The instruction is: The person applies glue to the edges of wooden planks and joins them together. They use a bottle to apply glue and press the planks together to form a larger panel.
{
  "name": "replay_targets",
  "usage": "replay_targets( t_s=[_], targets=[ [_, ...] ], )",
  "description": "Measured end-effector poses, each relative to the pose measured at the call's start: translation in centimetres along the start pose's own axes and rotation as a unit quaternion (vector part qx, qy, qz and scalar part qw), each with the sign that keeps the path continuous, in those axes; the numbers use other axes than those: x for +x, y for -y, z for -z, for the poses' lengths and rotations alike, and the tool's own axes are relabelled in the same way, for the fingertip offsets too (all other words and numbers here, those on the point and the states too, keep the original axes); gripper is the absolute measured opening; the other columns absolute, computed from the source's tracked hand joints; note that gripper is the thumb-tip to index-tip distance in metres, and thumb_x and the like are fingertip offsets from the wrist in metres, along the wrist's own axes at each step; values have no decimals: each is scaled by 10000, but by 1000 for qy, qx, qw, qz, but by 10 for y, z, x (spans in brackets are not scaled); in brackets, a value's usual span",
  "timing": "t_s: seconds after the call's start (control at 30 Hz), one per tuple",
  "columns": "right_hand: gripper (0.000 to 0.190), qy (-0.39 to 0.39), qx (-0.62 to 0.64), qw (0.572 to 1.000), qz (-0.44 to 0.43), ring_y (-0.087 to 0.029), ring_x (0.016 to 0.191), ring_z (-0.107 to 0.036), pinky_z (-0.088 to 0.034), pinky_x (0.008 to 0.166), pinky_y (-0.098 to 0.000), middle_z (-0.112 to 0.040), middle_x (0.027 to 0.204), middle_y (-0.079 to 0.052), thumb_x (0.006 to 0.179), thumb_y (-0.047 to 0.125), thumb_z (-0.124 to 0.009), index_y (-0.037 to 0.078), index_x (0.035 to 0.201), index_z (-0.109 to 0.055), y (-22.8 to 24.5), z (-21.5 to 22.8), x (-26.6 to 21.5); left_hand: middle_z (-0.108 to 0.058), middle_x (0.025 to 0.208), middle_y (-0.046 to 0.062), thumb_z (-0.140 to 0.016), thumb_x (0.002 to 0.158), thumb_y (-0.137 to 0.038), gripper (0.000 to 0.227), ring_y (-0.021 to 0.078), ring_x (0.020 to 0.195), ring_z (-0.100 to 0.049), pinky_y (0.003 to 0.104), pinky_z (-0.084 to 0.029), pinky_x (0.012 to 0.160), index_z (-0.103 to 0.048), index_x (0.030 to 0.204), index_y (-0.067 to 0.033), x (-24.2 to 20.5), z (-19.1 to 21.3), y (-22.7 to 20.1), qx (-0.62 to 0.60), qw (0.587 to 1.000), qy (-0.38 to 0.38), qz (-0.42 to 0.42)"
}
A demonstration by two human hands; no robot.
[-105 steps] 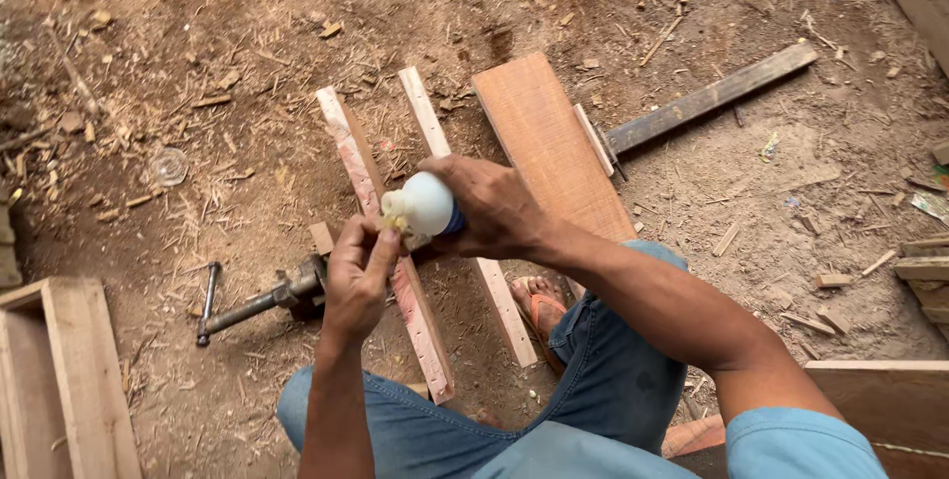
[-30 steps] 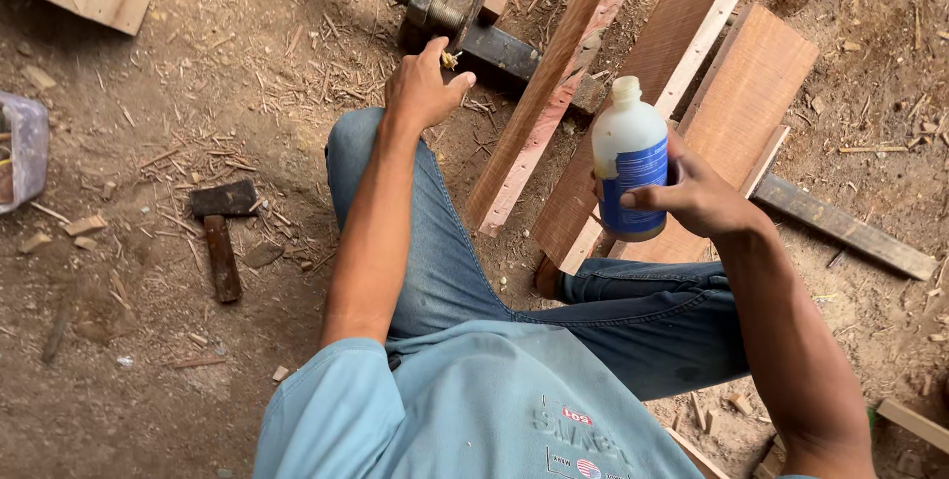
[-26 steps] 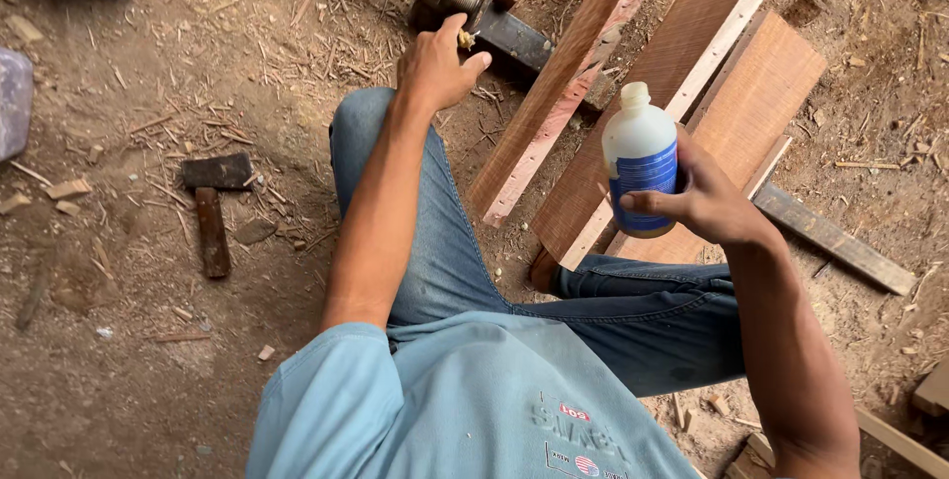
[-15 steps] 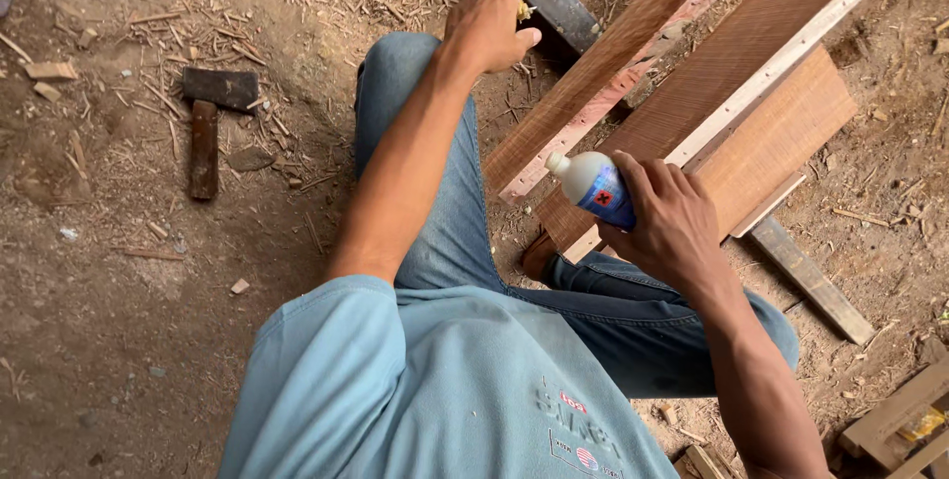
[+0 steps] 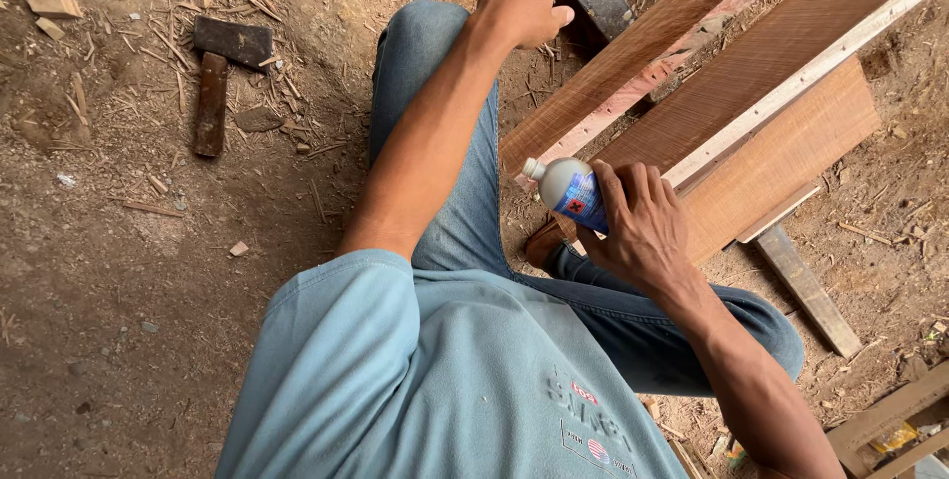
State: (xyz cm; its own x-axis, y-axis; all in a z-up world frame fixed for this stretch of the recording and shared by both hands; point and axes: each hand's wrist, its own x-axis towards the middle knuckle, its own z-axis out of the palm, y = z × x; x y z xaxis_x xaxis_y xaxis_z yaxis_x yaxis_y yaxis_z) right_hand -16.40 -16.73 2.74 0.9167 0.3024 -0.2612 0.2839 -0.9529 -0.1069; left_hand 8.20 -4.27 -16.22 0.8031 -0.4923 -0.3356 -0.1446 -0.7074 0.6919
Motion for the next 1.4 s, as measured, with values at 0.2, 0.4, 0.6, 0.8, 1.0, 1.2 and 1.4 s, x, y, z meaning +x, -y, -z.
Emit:
replay_targets(
  t_s=[0.2, 0.4, 0.6, 0.8, 1.0, 1.2, 1.4],
  targets=[
    [736, -11, 5, 1000, 9, -311, 971, -564, -503, 820, -440, -556, 1068, -152, 756, 333, -814, 31, 1373, -552, -4, -1, -1, -708, 1019, 108, -737, 917, -356, 537, 233, 903, -699, 458, -530, 931, -563, 1304, -26, 5, -4, 2, 14, 1000, -4, -4],
    [728, -29, 1, 999, -42, -310, 964, -552, -514, 756, -451, -536, 1047, -152, 796, 349, -832, 27, 1385, -552, -33, 4, 3, -714, 1073, 140, -734, 916, -374, 574, 278, 983, -696, 467, -519, 958, -546, 1342, -37, 6, -3, -1, 15, 1000, -1, -6],
    [732, -67, -13, 993, -95, -309, 1005, -552, -502, 770, -467, -526, 1089, -145, 800, 339, -847, 48, 1405, -556, -64, 12, 11, -715, 1059, 129, -730, 915, -368, 551, 271, 972, -696, 470, -511, 938, -552, 1328, -50, 3, 1, -1, 0, 1000, -2, -5],
    [750, -59, -59, 986, -142, -293, 1005, -521, -487, 770, -455, -507, 1112, -130, 777, 367, -869, 58, 1387, -560, -108, 9, 25, -691, 905, 47, -707, 947, -330, 415, 183, 814, -671, 419, -532, 873, -598, 1248, -66, 0, 10, 6, -17, 999, 33, 5],
    [749, -45, -61, 978, -196, -294, 1069, -497, -478, 745, -448, -473, 1146, -136, 804, 417, -877, 50, 1372, -555, -162, 1, 30, -657, 856, 31, -697, 962, -357, 414, 179, 774, -637, 416, -517, 840, -598, 1251, -77, -12, 24, 4, -17, 998, 50, 41],
    [810, -74, -64, 973, -210, -310, 1096, -492, -477, 808, -467, -472, 1171, -142, 779, 456, -920, 46, 1375, -556, -209, -1, 39, -649, 832, 29, -687, 961, -337, 435, 180, 772, -633, 428, -508, 840, -574, 1287, -73, -23, 35, 5, -20, 997, 51, 51],
    [787, -102, -73, 967, -223, -302, 1118, -494, -479, 878, -474, -484, 1194, -132, 784, 451, -937, 34, 1336, -563, -254, 5, 55, -638, 820, 31, -684, 962, -323, 445, 170, 755, -618, 415, -500, 828, -565, 1296, -54, -29, 35, 7, -20, 997, 42, 54]
  ],
)
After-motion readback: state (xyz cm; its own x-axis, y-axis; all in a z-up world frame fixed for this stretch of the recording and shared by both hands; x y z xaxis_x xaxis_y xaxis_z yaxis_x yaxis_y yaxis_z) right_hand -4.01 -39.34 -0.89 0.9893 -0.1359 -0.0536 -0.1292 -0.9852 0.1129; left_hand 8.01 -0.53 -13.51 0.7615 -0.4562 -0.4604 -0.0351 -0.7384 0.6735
